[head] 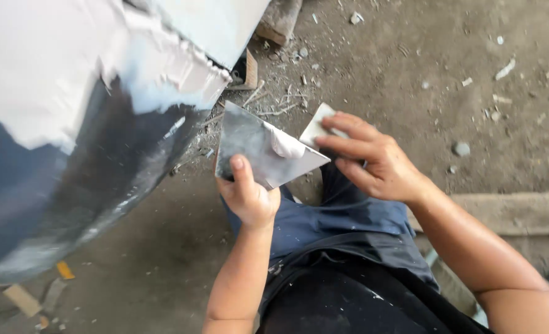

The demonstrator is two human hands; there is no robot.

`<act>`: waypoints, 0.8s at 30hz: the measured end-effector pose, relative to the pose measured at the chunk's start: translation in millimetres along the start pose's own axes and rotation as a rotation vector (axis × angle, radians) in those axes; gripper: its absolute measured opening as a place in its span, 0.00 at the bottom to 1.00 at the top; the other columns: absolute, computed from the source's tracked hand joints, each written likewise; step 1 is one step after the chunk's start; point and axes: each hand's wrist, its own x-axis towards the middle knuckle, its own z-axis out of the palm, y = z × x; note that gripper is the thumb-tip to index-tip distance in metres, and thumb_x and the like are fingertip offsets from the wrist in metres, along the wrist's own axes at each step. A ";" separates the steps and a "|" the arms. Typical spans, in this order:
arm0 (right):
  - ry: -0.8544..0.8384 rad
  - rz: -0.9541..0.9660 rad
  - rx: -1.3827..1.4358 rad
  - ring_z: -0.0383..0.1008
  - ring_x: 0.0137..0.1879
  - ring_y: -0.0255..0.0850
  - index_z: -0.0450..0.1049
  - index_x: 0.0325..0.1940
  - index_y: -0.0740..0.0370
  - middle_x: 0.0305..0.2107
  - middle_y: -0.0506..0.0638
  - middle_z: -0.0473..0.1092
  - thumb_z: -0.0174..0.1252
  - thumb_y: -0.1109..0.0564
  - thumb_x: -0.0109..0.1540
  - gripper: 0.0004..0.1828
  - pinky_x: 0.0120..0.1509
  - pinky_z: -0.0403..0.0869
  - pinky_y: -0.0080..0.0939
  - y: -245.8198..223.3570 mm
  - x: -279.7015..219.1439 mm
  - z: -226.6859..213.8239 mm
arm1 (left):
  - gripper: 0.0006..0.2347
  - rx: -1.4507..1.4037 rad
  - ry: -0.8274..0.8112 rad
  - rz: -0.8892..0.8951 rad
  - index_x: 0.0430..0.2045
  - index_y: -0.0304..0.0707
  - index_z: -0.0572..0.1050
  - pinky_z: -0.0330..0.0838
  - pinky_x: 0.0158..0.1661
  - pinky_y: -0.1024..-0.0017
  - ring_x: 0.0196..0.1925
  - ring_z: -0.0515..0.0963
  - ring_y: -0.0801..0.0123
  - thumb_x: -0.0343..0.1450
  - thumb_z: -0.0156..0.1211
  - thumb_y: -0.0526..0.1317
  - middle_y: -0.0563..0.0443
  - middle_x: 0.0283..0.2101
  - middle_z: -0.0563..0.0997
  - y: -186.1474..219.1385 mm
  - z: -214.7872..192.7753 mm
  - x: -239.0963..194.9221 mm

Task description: The person mixes a pink body filler on a metal sheet using a putty knife. They then apply the filler to the front bumper of a black car, smoothing it over a damaged area near the headlight.

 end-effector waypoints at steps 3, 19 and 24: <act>0.180 0.007 -0.097 0.59 0.78 0.66 0.72 0.66 0.58 0.68 0.63 0.63 0.58 0.63 0.60 0.28 0.79 0.63 0.60 -57.2 3.0 -28.8 | 0.16 0.469 -0.020 0.155 0.50 0.21 0.75 0.76 0.47 0.65 0.46 0.81 0.61 0.79 0.56 0.42 0.41 0.46 0.80 17.9 16.6 -19.8; 0.465 0.372 1.175 0.66 0.67 0.44 0.68 0.72 0.66 0.69 0.56 0.65 0.56 0.49 0.65 0.33 0.72 0.65 0.46 -83.9 30.3 55.8 | 0.21 0.610 0.022 -0.178 0.63 0.30 0.66 0.72 0.61 0.56 0.62 0.76 0.56 0.77 0.58 0.42 0.42 0.62 0.74 244.2 140.3 -68.9; 0.767 0.149 1.236 0.56 0.80 0.45 0.66 0.69 0.65 0.71 0.54 0.59 0.57 0.57 0.62 0.30 0.86 0.56 0.48 -58.9 102.0 107.8 | 0.20 0.492 0.079 -0.514 0.63 0.29 0.67 0.69 0.61 0.55 0.60 0.76 0.55 0.78 0.58 0.41 0.43 0.60 0.76 260.1 105.5 -58.1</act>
